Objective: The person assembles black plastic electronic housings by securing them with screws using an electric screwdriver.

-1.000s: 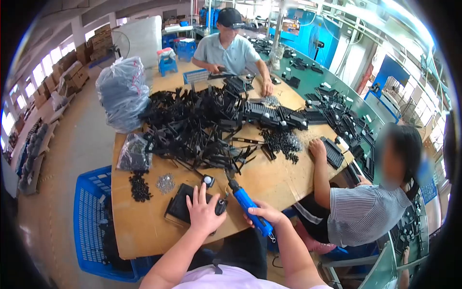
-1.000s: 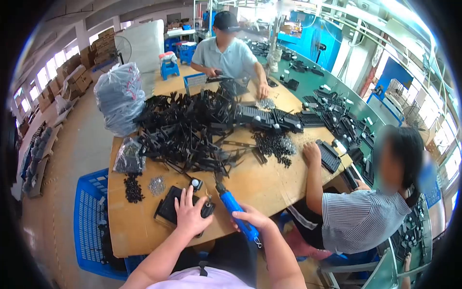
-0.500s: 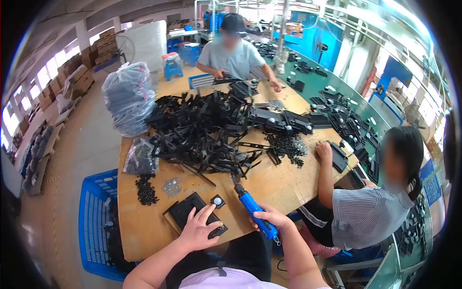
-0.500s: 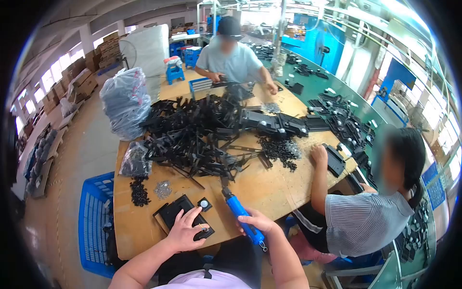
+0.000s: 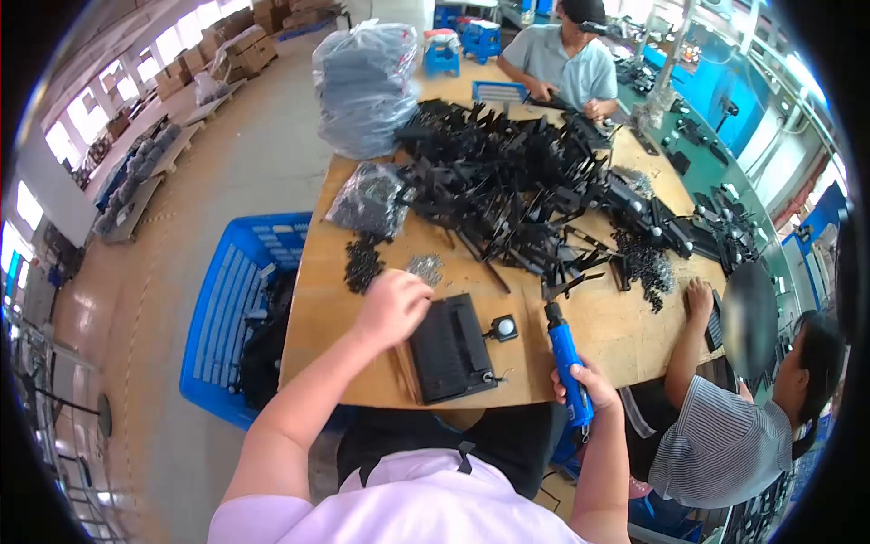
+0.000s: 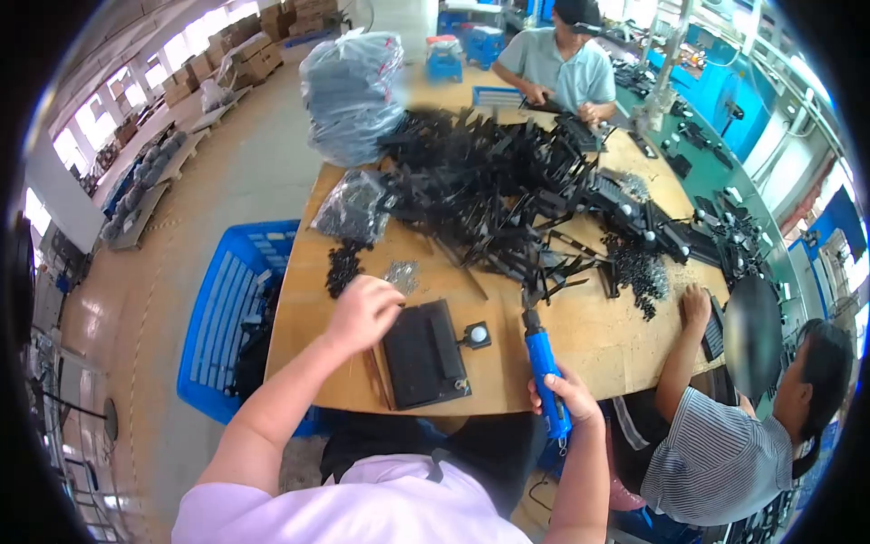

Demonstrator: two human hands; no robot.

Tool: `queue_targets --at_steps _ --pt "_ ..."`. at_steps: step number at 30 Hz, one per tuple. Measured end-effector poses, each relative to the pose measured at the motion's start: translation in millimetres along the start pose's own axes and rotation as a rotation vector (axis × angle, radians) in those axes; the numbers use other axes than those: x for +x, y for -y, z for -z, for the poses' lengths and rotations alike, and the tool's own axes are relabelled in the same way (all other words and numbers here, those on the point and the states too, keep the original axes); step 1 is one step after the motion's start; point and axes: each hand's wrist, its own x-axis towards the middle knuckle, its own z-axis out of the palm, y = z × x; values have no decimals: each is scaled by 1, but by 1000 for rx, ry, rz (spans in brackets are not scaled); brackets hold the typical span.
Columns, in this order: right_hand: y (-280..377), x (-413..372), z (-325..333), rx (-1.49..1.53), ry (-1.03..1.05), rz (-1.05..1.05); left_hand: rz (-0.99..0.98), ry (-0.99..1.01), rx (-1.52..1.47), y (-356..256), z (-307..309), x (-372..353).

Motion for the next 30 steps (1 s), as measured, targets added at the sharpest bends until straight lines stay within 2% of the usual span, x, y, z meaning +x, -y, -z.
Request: queue_targets --at_steps 2,4,6,12,16,18,23,27,30 --pt "-4 0 6 2 -25 -21 117 -91 207 54 -7 9" --pt "-2 -2 4 -38 -57 -37 262 -32 346 93 -13 15" --pt "-6 1 8 -58 -48 -34 260 26 409 112 -16 15" --pt "-4 0 5 -43 -12 -18 200 142 439 123 -21 23" --pt "-4 0 6 -29 16 -7 172 158 586 128 -27 25" --pt "-2 1 5 -35 8 -5 202 267 636 124 -25 29" --pt "-7 0 8 -44 3 -17 157 322 647 131 -27 33" --pt "0 -3 2 -52 -8 -21 112 225 524 124 -17 33" --pt "-3 -1 6 -60 -3 -15 231 54 385 116 -16 30"
